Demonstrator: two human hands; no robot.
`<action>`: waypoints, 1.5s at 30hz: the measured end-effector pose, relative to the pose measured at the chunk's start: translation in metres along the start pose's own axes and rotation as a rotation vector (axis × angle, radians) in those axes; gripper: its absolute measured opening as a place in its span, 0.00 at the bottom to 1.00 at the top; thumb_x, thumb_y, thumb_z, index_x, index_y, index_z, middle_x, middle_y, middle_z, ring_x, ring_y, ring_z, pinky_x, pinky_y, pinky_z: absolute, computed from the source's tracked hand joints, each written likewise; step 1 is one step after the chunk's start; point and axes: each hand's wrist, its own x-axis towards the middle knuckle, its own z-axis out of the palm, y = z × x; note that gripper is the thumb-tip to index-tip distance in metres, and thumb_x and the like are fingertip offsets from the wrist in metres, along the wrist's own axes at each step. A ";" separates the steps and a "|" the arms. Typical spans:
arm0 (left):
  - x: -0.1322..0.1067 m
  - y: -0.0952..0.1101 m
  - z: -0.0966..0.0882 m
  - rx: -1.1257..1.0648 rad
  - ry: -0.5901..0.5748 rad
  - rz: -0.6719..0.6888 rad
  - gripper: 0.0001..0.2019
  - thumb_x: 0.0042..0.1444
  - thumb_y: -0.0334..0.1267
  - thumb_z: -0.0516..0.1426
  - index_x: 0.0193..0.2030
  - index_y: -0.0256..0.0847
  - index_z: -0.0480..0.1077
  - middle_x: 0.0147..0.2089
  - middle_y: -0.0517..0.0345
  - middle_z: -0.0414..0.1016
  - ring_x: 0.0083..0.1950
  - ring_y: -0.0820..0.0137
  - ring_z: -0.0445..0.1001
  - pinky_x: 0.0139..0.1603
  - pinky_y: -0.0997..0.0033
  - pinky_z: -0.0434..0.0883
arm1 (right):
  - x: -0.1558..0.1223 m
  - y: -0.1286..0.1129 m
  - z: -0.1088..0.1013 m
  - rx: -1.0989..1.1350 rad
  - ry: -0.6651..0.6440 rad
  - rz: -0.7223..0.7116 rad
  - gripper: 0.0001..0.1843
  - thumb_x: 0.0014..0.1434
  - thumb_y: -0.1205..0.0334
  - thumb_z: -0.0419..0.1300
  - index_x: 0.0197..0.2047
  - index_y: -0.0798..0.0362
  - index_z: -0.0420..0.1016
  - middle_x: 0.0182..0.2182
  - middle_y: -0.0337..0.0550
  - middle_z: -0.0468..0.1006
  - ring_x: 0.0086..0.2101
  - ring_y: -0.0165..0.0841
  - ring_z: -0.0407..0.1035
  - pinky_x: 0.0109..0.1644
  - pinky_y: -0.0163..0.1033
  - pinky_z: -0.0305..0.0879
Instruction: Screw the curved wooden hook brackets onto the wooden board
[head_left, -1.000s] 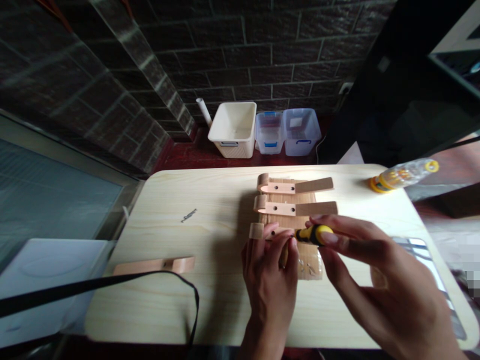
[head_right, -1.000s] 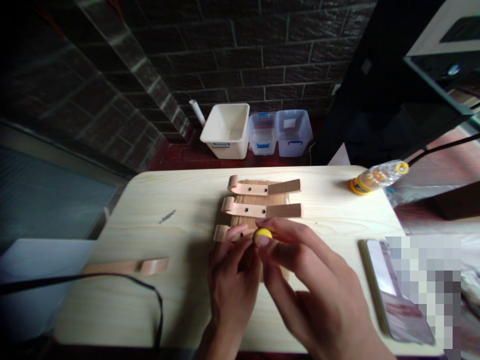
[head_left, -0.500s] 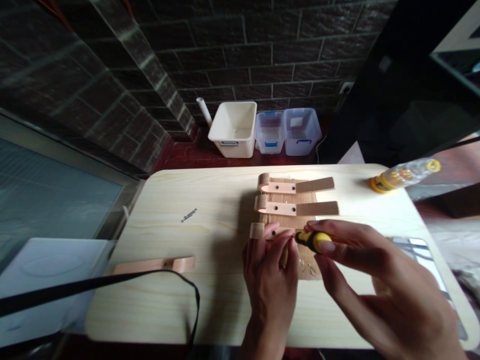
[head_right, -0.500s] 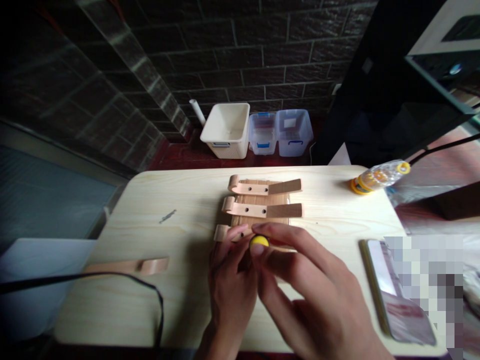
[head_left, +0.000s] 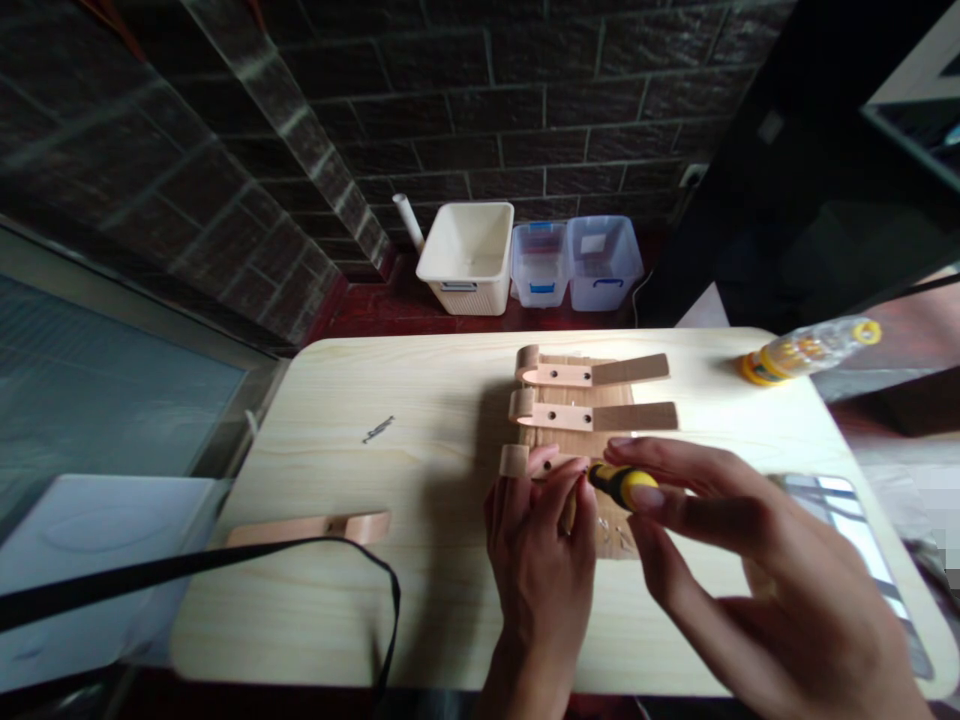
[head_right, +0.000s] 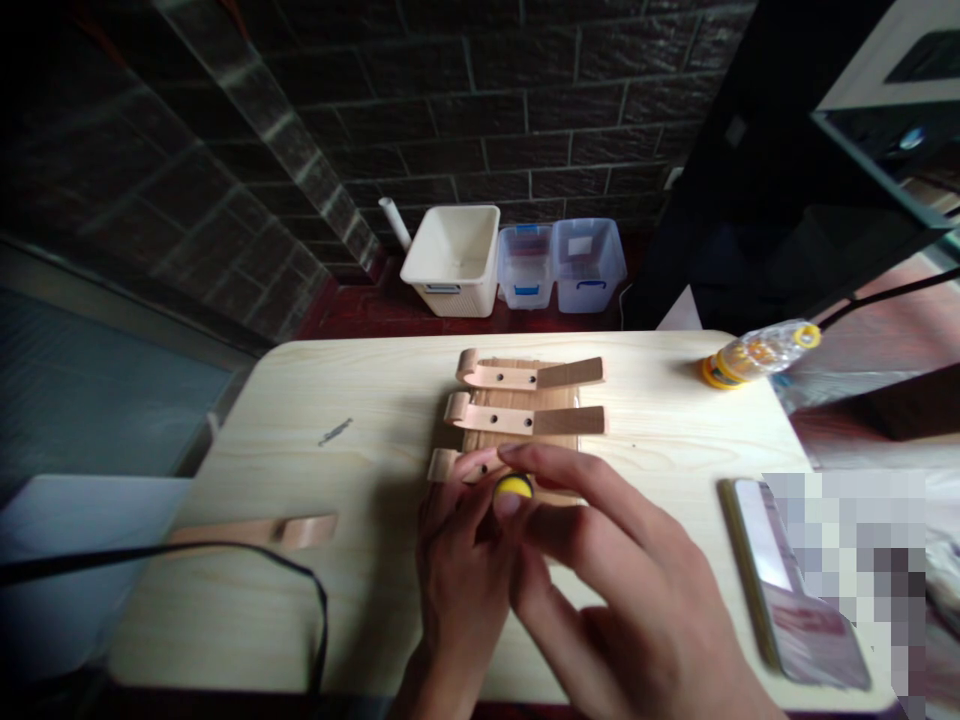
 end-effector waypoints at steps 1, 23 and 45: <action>0.000 0.000 0.000 0.000 0.006 0.006 0.09 0.69 0.35 0.62 0.53 0.49 0.81 0.56 0.50 0.83 0.56 0.60 0.84 0.57 0.56 0.79 | 0.000 -0.001 0.000 -0.013 0.003 0.006 0.14 0.68 0.72 0.65 0.54 0.49 0.74 0.60 0.46 0.80 0.60 0.33 0.79 0.63 0.30 0.76; 0.001 -0.001 0.002 -0.047 0.021 0.018 0.09 0.70 0.33 0.62 0.53 0.48 0.80 0.57 0.49 0.83 0.54 0.60 0.84 0.56 0.55 0.81 | 0.002 0.001 0.002 -0.053 0.047 -0.005 0.15 0.67 0.73 0.67 0.53 0.49 0.75 0.58 0.46 0.79 0.57 0.31 0.80 0.60 0.28 0.78; -0.002 -0.002 0.002 -0.018 0.008 0.010 0.09 0.71 0.35 0.60 0.54 0.48 0.80 0.55 0.49 0.83 0.54 0.58 0.84 0.55 0.54 0.80 | 0.004 0.003 0.003 -0.091 -0.009 -0.058 0.14 0.70 0.70 0.65 0.56 0.46 0.74 0.55 0.44 0.80 0.54 0.30 0.82 0.54 0.27 0.81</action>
